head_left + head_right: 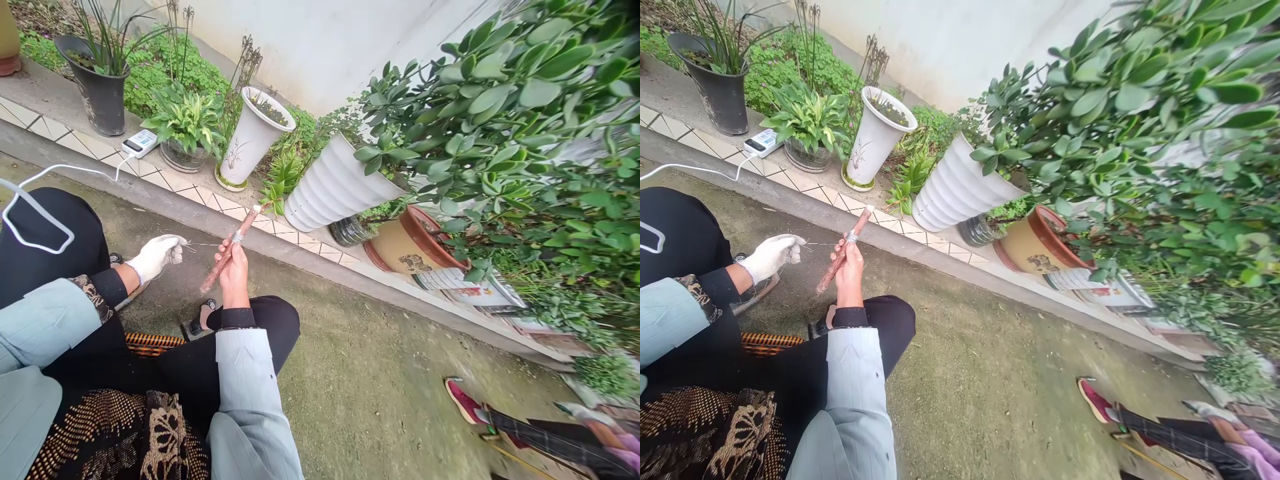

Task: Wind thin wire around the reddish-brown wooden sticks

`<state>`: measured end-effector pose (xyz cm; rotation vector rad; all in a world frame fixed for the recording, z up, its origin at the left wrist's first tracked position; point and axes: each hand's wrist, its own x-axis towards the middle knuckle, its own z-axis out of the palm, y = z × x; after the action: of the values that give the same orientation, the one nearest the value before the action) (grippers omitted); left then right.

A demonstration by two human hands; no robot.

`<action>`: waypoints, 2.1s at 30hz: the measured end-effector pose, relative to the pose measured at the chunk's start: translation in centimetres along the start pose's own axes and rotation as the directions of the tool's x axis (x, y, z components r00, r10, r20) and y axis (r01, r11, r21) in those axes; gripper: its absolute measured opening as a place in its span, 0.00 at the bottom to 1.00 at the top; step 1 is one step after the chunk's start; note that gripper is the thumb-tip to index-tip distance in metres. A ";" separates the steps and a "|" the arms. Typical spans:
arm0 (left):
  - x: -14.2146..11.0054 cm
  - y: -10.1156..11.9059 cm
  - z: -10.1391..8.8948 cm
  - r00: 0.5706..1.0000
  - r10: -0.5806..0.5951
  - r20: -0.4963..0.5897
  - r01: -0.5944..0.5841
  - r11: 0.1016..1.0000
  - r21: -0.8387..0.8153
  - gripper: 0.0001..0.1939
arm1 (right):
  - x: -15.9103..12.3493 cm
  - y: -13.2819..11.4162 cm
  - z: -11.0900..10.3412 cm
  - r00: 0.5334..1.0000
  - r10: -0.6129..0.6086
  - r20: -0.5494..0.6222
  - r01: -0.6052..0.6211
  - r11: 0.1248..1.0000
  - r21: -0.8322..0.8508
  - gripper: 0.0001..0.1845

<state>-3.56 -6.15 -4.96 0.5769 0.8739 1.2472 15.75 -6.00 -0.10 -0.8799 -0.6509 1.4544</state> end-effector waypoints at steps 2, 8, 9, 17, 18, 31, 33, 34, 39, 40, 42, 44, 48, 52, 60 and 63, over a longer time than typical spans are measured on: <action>0.1 0.2 0.1 0.999 -0.030 -0.021 0.030 0.999 -0.029 0.07 | 0.1 0.1 -0.2 1.000 0.005 -0.001 -0.005 1.000 0.009 0.13; 0.1 0.7 0.3 0.956 -0.239 0.172 0.268 0.949 -0.167 0.08 | 0.4 0.2 -0.6 0.999 -0.003 -0.051 0.008 0.997 0.080 0.11; 0.0 0.7 0.2 0.951 -0.242 0.191 0.272 0.951 -0.151 0.09 | 0.4 0.2 -0.7 0.998 -0.004 -0.066 0.009 0.997 0.072 0.11; -0.9 1.2 0.1 0.890 -0.279 0.360 0.319 0.946 -0.055 0.15 | 0.4 -0.1 -1.0 0.999 -0.001 -0.043 0.003 1.000 0.030 0.11; -0.9 1.3 0.1 0.875 -0.293 0.385 0.340 0.939 -0.057 0.15 | 0.5 0.0 -1.1 0.999 0.008 -0.037 -0.007 1.000 0.027 0.12; -0.7 0.0 -0.3 0.788 -0.380 0.484 0.484 0.868 -0.106 0.15 | 0.2 -0.2 -0.3 0.998 -0.034 0.055 0.033 0.999 0.029 0.12; -0.9 -0.3 -0.2 0.773 -0.412 0.482 0.504 0.861 -0.073 0.15 | 0.0 -0.2 0.1 0.997 -0.005 0.081 0.006 1.000 -0.007 0.13; -0.9 -0.4 -0.1 0.772 -0.424 0.474 0.510 0.858 -0.061 0.16 | 0.0 -0.3 0.2 0.995 0.006 0.100 -0.004 1.000 -0.019 0.14; -0.9 0.5 0.3 0.817 -0.411 0.404 0.455 0.891 -0.013 0.19 | -0.6 -0.6 0.6 0.968 0.036 0.248 -0.009 0.994 -0.113 0.22; -0.8 0.8 0.3 0.818 -0.417 0.397 0.450 0.893 0.011 0.20 | -0.7 -0.6 0.5 0.954 0.069 0.290 -0.021 0.986 -0.165 0.25; -0.7 1.1 0.2 0.804 -0.450 0.388 0.461 0.885 0.072 0.21 | -0.9 -0.3 0.5 0.916 0.174 0.362 -0.064 0.953 -0.296 0.33; -0.6 1.0 0.1 0.790 -0.482 0.379 0.471 0.873 0.130 0.23 | -1.0 0.3 0.5 0.889 0.266 0.374 -0.099 0.907 -0.409 0.38; -1.0 0.4 0.4 0.782 -0.483 0.394 0.412 0.875 0.256 0.27 | -0.8 1.3 0.8 0.922 0.238 0.306 -0.081 0.890 -0.449 0.31; -1.8 0.6 1.5 0.946 -0.152 0.287 -0.009 0.872 0.490 0.22 | -0.6 1.7 0.8 0.960 0.183 0.211 -0.079 0.902 -0.425 0.25; -2.1 1.0 2.2 0.899 0.353 0.259 -0.435 0.647 0.627 0.12 | -0.3 1.9 0.1 0.958 0.278 0.070 -0.247 0.923 -0.294 0.23; -2.2 1.1 2.2 0.915 0.353 0.193 -0.399 0.728 0.557 0.13 | -0.3 1.4 0.1 0.951 0.306 0.056 -0.288 0.935 -0.208 0.22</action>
<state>-2.52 -7.78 -2.34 1.3546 1.1235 1.2962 14.84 -6.42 -1.20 -1.1119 -0.7618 1.7280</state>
